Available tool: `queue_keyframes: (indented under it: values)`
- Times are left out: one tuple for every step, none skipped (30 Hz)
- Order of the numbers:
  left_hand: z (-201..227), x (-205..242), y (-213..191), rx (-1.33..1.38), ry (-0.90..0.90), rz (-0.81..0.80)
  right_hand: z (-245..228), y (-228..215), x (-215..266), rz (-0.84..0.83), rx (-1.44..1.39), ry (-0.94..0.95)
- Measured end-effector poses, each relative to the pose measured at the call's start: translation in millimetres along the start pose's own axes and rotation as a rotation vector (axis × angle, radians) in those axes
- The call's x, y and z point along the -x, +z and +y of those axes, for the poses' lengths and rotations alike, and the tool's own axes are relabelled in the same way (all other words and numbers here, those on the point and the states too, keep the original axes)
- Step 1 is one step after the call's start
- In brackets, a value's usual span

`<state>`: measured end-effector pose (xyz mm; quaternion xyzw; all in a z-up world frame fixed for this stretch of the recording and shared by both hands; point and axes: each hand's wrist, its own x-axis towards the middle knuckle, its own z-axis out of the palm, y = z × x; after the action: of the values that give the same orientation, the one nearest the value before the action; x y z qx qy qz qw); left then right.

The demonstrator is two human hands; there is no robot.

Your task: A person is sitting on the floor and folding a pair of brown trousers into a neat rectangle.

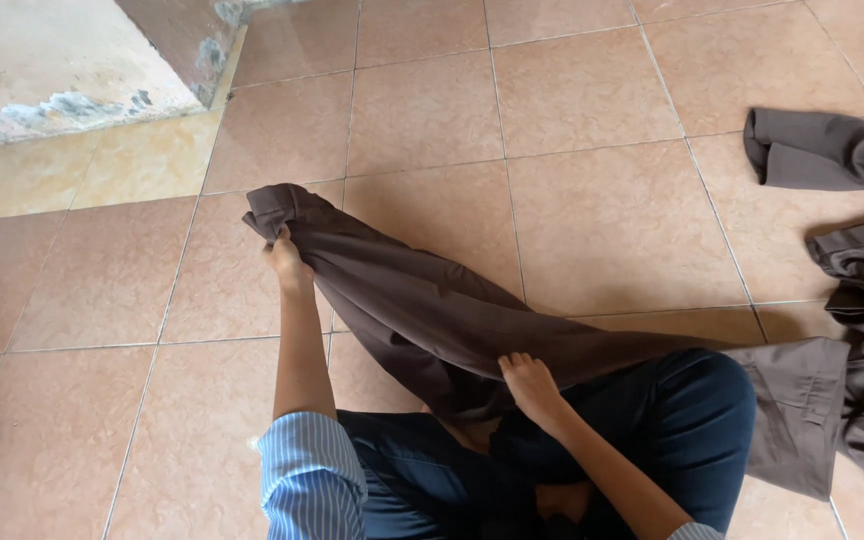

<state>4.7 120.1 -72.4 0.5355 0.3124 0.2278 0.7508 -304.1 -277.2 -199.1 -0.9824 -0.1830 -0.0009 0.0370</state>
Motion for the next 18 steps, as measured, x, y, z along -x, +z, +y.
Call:
queue_keyframes:
  values:
    - [-6.3,-7.1,-10.6,-0.004,-0.002,0.007,12.6,8.9,4.3,-0.006,-0.003,-0.005]
    - [-12.5,-13.9,-21.1,-0.014,-0.013,0.045,25.3,17.6,8.7,0.067,-0.012,0.09]
    - [-17.4,-21.2,-31.0,-0.023,-0.022,0.082,38.4,25.5,11.7,0.141,-0.019,0.184]
    - [-22.3,-29.4,-40.7,-0.025,-0.023,0.089,46.7,9.1,8.8,0.136,-0.021,0.179]
    - [-26.6,-37.8,-48.6,-0.024,0.001,0.083,54.9,-6.8,5.7,0.312,-0.032,0.349]
    - [-31.1,-45.7,-56.3,-0.023,0.024,0.078,63.6,-22.7,2.7,0.489,-0.042,0.519]
    - [-24.8,-36.0,-54.6,-0.026,0.023,0.078,67.4,-50.3,-0.6,0.486,-0.044,0.521]
    - [-18.5,-26.3,-52.7,-0.012,0.028,0.094,71.4,-77.8,-4.0,0.606,-0.117,0.453]
    - [-12.8,-16.1,-50.6,0.0,0.033,0.109,75.4,-105.2,-6.4,0.724,-0.19,0.385]
    - [-13.2,-16.3,-55.2,-0.004,0.03,0.108,69.9,-113.4,-6.6,0.721,-0.191,0.389]
    - [-13.0,-17.0,-57.9,-0.015,0.035,0.077,65.1,-122.0,-7.4,0.658,-0.085,0.202]
    - [-12.6,-17.4,-60.6,-0.026,0.039,0.046,60.2,-130.8,-8.1,0.591,0.02,0.016]
    - [-13.1,-19.3,-59.1,-0.025,0.038,0.044,59.0,-122.9,-7.5,0.591,0.023,0.017]
    - [-13.2,-21.1,-57.5,-0.042,0.041,0.045,57.8,-115.3,-6.9,0.366,0.053,-0.073]
    - [-12.3,-23.3,-57.0,-0.059,0.045,0.047,55.9,-107.7,-7.1,0.141,0.081,-0.163]
    - [-4.3,-8.4,-52.2,-0.058,0.045,0.046,55.0,-94.9,-5.7,0.142,0.081,-0.163]
    - [4.1,6.0,-46.0,-0.056,0.053,0.041,54.6,-82.2,-5.3,-0.073,0.099,-0.143]
    - [12.5,20.5,-39.8,-0.053,0.061,0.036,54.5,-69.4,-4.9,-0.287,0.116,-0.122]
